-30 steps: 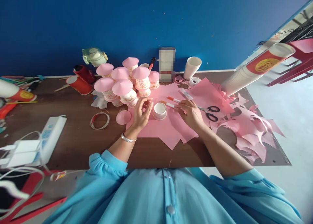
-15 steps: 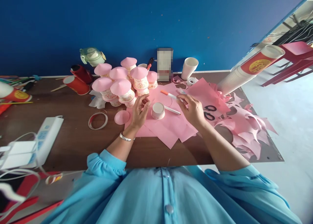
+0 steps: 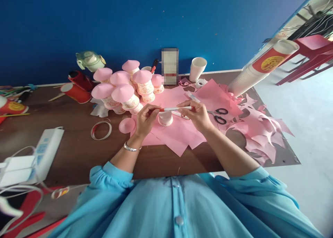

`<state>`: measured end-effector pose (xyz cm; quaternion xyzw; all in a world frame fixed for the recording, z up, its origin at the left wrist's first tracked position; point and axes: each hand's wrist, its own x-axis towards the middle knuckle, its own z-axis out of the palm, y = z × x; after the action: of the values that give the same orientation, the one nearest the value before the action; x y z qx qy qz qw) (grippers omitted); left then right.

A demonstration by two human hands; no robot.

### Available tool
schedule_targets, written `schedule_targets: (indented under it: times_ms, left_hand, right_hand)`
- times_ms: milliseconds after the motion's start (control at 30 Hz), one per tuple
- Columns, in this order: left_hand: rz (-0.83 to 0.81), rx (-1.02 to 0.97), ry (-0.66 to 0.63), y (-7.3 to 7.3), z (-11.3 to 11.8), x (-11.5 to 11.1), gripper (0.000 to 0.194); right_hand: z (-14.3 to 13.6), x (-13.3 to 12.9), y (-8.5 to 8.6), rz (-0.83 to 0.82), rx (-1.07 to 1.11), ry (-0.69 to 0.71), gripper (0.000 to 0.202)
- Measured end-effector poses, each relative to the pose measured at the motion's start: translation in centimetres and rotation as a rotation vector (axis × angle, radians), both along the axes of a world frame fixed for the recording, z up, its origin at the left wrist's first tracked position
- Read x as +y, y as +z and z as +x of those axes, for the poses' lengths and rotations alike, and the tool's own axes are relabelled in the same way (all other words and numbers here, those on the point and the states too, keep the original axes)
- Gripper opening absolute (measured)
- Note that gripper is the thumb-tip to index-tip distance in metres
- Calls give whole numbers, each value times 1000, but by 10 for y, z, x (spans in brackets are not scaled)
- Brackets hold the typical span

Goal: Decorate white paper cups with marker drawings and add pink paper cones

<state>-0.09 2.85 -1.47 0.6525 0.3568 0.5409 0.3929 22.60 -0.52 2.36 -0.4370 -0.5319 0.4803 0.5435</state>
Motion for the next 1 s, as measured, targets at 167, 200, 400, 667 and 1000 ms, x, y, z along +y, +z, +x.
schedule_targets:
  times_ms: [167,200,400,667,1000]
  left_hand:
    - [-141,-163,92,1,0,3,40]
    - [-140,-175,123,0,-1,5,41]
    - [-18,162,183,-13,-3,17,30]
    - [53,226,80,-15,-11,13,43]
    - [-17,452,-373,2,-15,4,92]
  right_hand:
    - [19,10,-6,36,348,-200,33]
    - [26,13,-6,69,403,-271,33]
    - [40,20,-14,-44,508,-358,38]
    - [30,18,-24,-141,561,-293,47]
    - [35,18,-20,-107,620,-311,48]
